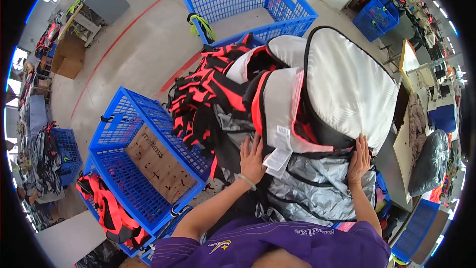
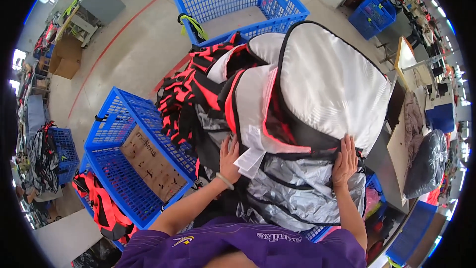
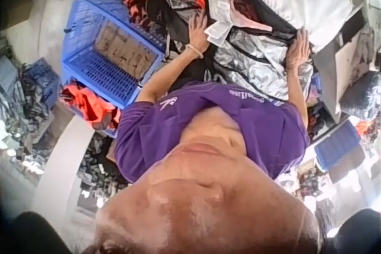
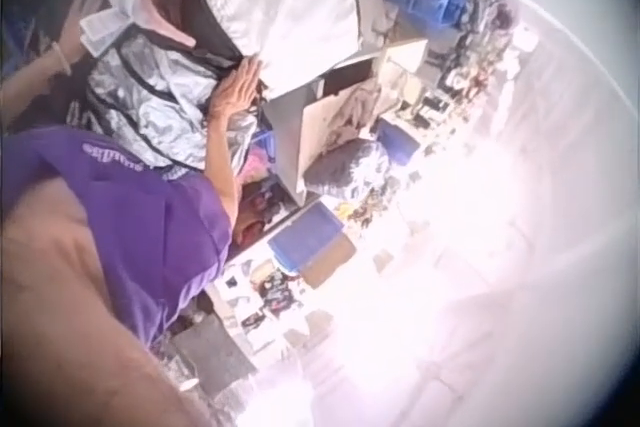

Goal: Trimming excess material and loose threads from manufactured bags using scissors in a factory setting.

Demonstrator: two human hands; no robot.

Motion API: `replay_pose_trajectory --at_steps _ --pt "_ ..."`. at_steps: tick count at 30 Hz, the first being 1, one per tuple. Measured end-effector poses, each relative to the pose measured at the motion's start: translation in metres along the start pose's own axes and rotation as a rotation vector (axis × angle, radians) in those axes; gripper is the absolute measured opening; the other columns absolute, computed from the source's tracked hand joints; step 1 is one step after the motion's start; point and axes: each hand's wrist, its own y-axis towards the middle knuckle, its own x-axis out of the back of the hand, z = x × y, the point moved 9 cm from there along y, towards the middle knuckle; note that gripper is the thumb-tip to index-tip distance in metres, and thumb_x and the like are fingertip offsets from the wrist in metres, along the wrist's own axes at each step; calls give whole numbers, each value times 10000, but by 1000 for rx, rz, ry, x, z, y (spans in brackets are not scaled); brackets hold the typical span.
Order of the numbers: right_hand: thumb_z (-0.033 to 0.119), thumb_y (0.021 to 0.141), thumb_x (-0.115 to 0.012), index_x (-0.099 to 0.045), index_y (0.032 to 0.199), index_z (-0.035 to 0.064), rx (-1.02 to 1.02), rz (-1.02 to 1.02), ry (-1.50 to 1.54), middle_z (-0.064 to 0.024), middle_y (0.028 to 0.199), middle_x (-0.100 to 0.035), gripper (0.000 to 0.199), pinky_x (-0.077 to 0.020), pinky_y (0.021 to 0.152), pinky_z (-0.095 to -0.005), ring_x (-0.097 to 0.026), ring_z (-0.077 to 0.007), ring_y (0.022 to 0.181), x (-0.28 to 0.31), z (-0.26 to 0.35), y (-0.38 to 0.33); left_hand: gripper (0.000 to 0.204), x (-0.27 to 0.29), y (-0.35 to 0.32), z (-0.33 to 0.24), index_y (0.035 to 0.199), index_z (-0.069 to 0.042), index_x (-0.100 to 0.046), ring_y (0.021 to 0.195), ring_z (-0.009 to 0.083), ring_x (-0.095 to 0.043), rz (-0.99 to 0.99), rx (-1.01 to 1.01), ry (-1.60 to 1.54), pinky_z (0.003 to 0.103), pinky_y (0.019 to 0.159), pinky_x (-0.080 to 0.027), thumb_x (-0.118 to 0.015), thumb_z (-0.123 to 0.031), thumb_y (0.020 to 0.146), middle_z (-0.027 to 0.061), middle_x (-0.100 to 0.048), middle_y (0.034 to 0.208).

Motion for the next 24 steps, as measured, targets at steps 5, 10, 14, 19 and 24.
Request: replay_pose_trajectory --at_steps 5,10,14,19,24 --pt "123 940 -404 -541 1246 60 -90 -51 -70 -73 1342 -496 341 -364 976 -352 -451 -254 1256 -31 -19 33 581 -11 82 2 1370 -65 -353 1334 380 -235 -1 -34 -23 492 1098 -177 -512 -338 883 101 -281 1466" --pt "118 937 -399 -523 1261 41 -97 -70 -56 -99 1345 -489 355 -337 1012 -384 -439 -282 1264 -39 -25 29 622 -26 97 8 1388 -86 -319 1340 390 -212 100 -65 41 505 1096 -168 -476 -423 890 108 -240 1480" --pt "132 938 -381 -520 1264 43 -108 -31 -110 -99 1342 -491 365 -354 996 -371 -442 -286 1262 -34 -35 35 584 3 116 1 1334 -63 -404 1305 355 -301 188 -79 -55 465 1062 -266 -496 -423 883 144 -363 1411" --pt "121 925 -403 -548 1225 45 -193 37 -129 -98 1300 -528 342 -365 985 -374 -461 -281 1244 -28 -27 59 321 67 163 112 944 17 -620 611 178 -639 299 461 -1004 284 571 -534 -450 -256 937 119 -634 685" --pt "118 875 -559 -559 1200 46 -445 153 -120 -105 1211 -581 332 -362 968 -372 -506 -284 1176 -6 -27 72 348 151 301 346 1058 -28 -518 554 150 -572 -159 780 -829 276 454 -463 -586 -316 875 99 -593 795"
